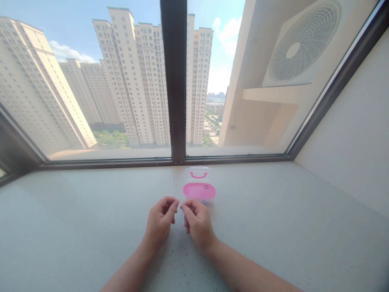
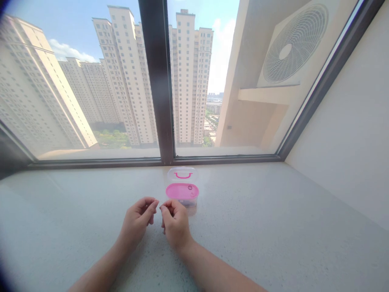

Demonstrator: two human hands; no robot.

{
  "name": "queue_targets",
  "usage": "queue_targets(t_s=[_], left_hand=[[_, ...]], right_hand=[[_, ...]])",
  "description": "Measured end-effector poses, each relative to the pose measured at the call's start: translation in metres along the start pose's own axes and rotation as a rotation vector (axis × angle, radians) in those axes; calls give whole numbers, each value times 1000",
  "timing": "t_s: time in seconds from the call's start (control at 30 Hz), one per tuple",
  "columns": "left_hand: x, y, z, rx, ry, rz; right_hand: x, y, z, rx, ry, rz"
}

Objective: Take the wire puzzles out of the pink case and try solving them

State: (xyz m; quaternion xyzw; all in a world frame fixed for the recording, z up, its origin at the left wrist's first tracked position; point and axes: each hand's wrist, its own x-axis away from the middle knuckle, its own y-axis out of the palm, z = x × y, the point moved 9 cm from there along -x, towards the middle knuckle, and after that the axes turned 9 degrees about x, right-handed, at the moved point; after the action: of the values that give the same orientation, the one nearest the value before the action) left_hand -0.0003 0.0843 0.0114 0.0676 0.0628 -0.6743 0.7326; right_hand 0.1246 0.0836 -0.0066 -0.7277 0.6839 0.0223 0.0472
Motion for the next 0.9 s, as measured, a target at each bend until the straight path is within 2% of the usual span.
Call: queue_targets(t_s=[0.9], left_hand=[[-2, -5, -2, -51, 13, -35]], right_hand=[[-1, 6, -5, -42, -11, 7]])
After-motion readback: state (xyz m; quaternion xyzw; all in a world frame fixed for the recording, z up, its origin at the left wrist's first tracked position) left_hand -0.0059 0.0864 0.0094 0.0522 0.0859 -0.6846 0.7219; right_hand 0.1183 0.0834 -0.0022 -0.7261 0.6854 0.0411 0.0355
